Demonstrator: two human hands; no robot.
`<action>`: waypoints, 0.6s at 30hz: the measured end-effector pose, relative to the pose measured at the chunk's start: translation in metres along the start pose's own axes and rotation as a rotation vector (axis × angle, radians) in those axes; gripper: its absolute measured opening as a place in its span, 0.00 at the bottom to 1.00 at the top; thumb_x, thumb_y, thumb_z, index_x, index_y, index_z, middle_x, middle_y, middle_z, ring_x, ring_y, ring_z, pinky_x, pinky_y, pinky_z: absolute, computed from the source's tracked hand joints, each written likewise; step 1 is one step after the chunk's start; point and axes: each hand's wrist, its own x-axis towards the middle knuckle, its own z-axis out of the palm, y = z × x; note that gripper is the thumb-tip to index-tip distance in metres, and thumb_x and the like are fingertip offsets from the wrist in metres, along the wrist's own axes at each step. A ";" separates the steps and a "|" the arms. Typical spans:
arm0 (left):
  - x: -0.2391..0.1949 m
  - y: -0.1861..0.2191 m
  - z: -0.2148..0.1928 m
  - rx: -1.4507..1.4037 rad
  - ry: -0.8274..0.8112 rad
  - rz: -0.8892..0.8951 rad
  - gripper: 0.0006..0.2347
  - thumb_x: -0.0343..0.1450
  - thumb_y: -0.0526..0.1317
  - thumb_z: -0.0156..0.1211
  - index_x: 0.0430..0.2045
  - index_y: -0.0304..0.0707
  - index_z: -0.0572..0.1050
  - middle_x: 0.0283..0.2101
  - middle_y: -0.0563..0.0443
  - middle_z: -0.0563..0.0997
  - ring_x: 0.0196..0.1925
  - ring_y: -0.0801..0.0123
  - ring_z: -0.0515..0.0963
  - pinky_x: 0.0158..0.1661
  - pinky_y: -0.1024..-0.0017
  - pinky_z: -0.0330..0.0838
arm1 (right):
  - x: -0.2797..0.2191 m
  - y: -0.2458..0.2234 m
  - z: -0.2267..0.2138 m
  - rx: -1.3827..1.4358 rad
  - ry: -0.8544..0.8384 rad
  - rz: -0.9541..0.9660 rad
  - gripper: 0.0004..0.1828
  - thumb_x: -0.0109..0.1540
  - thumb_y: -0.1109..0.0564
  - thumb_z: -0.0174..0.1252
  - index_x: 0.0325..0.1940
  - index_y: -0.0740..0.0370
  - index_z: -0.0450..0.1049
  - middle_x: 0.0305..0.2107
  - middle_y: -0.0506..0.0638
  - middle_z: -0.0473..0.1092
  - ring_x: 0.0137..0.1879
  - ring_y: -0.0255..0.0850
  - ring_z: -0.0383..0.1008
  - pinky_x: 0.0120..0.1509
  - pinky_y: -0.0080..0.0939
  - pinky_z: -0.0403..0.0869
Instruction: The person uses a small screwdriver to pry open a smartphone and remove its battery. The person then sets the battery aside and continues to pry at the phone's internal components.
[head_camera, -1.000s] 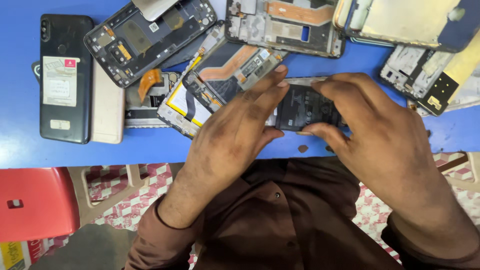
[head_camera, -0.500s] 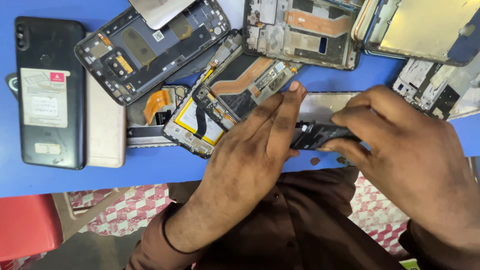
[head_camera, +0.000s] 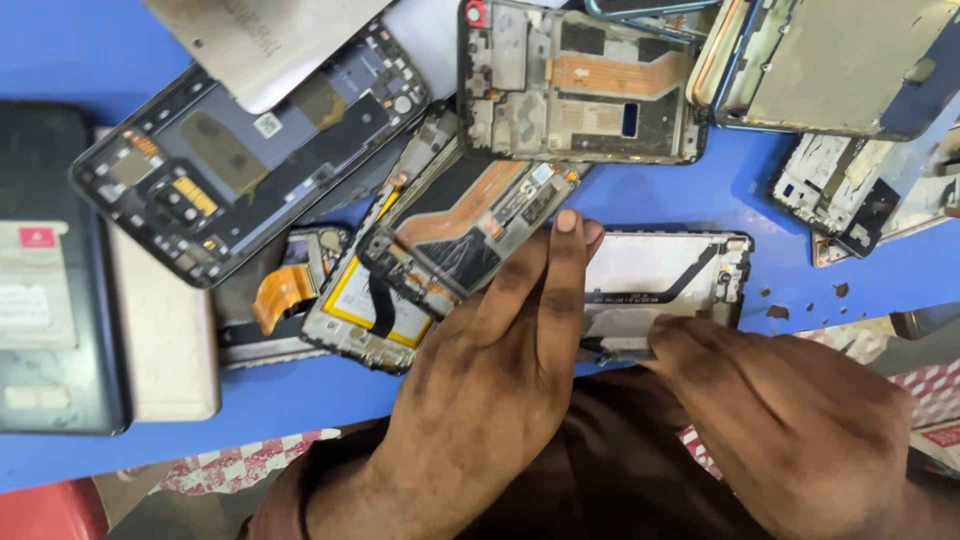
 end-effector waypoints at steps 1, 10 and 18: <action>0.000 -0.001 0.001 0.019 -0.026 -0.009 0.21 0.74 0.30 0.55 0.63 0.19 0.64 0.59 0.37 0.75 0.53 0.59 0.84 0.48 0.69 0.80 | 0.000 0.001 0.000 0.013 0.003 -0.020 0.17 0.52 0.63 0.67 0.45 0.66 0.79 0.36 0.55 0.78 0.35 0.44 0.79 0.37 0.41 0.76; -0.001 0.000 0.002 0.076 -0.092 -0.009 0.21 0.76 0.29 0.56 0.65 0.19 0.64 0.61 0.37 0.75 0.53 0.63 0.82 0.50 0.71 0.80 | -0.009 -0.005 0.005 0.038 -0.002 -0.021 0.13 0.55 0.63 0.63 0.44 0.69 0.80 0.37 0.58 0.78 0.33 0.42 0.79 0.33 0.39 0.73; 0.006 0.001 -0.003 0.084 -0.120 0.044 0.18 0.77 0.27 0.54 0.63 0.15 0.64 0.61 0.38 0.78 0.66 0.62 0.76 0.59 0.71 0.78 | -0.011 -0.003 0.009 0.014 0.028 -0.103 0.08 0.57 0.65 0.65 0.40 0.70 0.79 0.39 0.63 0.78 0.30 0.40 0.79 0.28 0.37 0.71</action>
